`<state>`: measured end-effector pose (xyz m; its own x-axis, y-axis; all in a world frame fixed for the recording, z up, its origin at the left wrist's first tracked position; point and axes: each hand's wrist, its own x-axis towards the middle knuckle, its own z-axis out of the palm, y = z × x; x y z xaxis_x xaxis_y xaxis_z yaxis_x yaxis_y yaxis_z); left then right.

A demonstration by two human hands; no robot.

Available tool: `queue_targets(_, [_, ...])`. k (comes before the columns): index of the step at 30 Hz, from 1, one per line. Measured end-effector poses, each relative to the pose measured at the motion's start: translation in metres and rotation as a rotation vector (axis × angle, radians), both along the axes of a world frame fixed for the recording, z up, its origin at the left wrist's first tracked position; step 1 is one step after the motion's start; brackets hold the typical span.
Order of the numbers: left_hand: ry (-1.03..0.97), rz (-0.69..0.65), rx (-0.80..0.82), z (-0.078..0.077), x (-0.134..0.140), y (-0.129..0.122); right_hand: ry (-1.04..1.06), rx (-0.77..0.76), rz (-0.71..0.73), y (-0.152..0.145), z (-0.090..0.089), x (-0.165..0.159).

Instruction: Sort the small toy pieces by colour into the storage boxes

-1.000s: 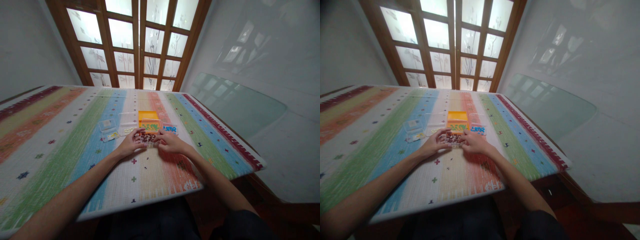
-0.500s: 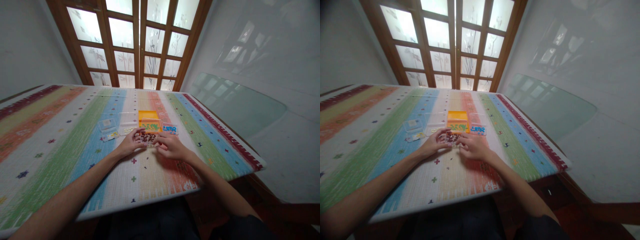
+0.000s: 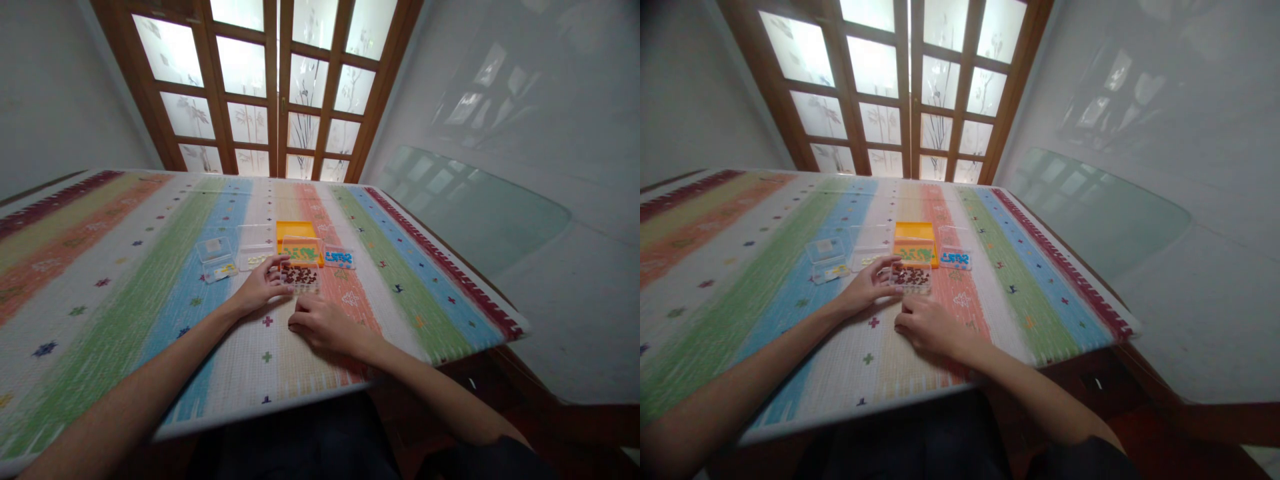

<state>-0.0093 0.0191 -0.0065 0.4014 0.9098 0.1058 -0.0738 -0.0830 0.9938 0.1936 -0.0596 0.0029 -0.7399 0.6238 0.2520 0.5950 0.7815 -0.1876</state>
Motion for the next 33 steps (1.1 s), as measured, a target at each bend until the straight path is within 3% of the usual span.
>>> queue_targets(10, [-0.033,-0.011,0.010,-0.002,0.001,0.000,0.063,0.062,0.003,0.002,-0.005,-0.002])
queue_targets(18, [-0.069,0.009,0.014,0.001,0.002,-0.001,0.088,0.227,0.016,0.000,-0.008,0.001])
queue_targets(22, [-0.068,-0.035,-0.048,0.002,0.001,-0.001,0.185,0.264,-0.038,0.022,0.006,0.019])
queue_targets(25, [-0.074,-0.059,-0.072,0.000,0.000,0.001,0.242,0.262,-0.158,0.048,0.016,0.034])
queue_targets(29, [-0.076,-0.043,-0.069,0.000,0.000,0.001,0.211,0.172,-0.253,0.074,0.021,0.045])
queue_targets(33, [-0.077,-0.049,-0.071,0.000,0.000,0.002,0.139,0.142,-0.278,0.082,0.022,0.045])
